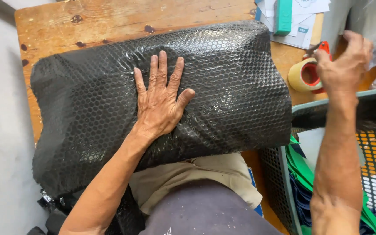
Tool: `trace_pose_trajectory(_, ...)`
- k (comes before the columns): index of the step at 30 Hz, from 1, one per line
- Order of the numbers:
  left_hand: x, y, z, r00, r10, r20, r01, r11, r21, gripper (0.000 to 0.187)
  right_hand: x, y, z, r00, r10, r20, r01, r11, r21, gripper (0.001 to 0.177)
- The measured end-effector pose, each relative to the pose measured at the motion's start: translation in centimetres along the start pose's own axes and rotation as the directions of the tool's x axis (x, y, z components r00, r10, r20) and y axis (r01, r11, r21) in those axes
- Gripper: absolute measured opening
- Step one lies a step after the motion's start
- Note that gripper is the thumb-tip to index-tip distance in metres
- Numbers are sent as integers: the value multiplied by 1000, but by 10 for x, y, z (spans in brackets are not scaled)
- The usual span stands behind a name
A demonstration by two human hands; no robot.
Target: Wrapping a cushion in bubble wrap and securing it with tape for shipping.
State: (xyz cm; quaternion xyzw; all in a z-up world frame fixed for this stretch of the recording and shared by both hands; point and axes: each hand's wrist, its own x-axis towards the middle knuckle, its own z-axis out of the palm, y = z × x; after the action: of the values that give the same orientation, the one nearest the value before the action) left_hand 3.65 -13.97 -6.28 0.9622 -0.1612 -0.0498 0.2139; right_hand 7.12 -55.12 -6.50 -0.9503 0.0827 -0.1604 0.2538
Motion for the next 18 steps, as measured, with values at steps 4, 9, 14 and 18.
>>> trace_pose_trajectory(4, 2, -4, 5, 1000, -23, 17, 23, 999, 32, 67, 17, 130, 26, 835, 428, 346, -372, 902, -219, 42)
trace_pose_trajectory(9, 10, 11, -25, 963, -119, 243, 112, 993, 45, 70, 9, 133, 51, 879, 435, 196, -415, 900, -132, 36)
trace_pose_trajectory(14, 16, 13, -27, 930, -170, 325, 121, 979, 167, 77, -3, 85, 30, 988, 153, -21, -155, 978, -139, 34)
trace_pose_trajectory(18, 12, 7, -17, 981, -63, 182, 30, 983, 179, 77, -13, -1, 9, 899, -337, -280, 246, 917, -315, 25)
